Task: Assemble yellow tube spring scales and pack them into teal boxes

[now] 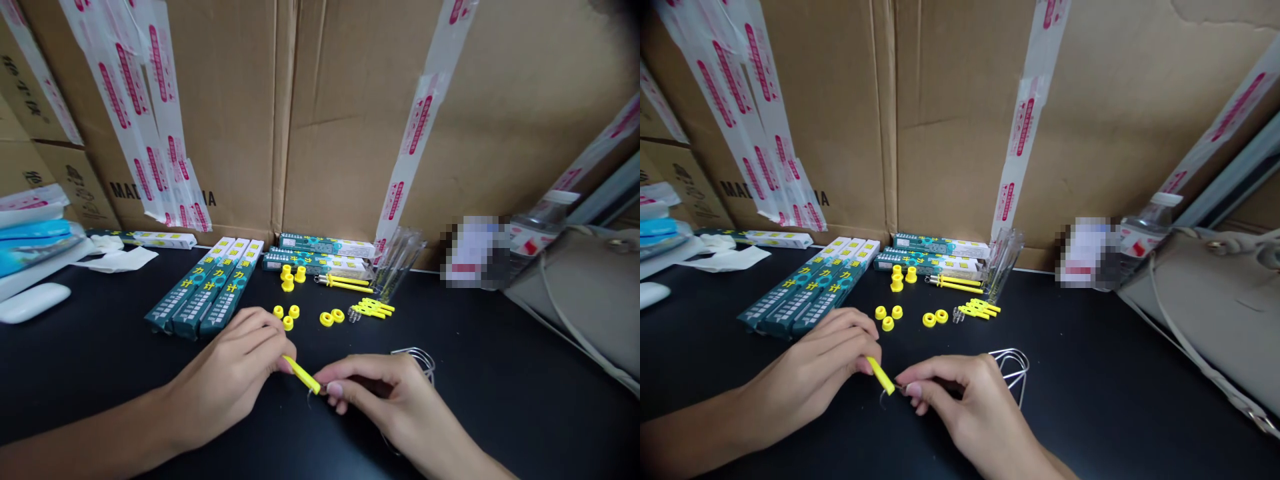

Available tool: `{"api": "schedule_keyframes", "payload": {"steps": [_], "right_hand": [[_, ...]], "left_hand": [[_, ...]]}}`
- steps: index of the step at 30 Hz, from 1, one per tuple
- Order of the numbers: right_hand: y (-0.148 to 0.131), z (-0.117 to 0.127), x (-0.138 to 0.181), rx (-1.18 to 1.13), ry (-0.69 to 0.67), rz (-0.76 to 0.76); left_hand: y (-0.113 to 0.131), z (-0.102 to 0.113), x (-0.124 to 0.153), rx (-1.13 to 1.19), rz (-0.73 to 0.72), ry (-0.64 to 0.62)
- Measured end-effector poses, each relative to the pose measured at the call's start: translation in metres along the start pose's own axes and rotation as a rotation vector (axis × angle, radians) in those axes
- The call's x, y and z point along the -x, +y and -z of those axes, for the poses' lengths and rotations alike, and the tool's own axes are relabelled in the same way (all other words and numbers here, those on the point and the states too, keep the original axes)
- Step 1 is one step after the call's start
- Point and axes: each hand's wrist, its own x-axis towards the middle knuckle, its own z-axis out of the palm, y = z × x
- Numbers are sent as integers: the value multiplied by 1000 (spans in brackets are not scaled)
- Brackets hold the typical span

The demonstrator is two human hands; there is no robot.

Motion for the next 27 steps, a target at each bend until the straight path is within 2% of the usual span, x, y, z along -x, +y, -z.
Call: {"api": "schedule_keyframes", "payload": {"steps": [4, 9, 12, 17, 20, 24, 27], "right_hand": [[1, -6, 4, -16, -15, 154], [-4, -2, 6, 250, 102, 426], [-4, -1, 9, 329, 108, 539], [-4, -3, 13, 432, 119, 660], [-9, -3, 15, 585, 126, 705], [-12, -5, 14, 808, 106, 767], [-10, -10, 13, 902, 140, 816]], "left_hand": [[0, 0, 0, 87, 35, -36], [4, 3, 1, 78, 12, -81], [5, 4, 0, 77, -38, -117], [9, 4, -3, 33, -151, -148], [11, 4, -5, -28, -204, -151], [11, 2, -6, -73, -226, -158], [9, 1, -5, -42, -217, -184]]}}
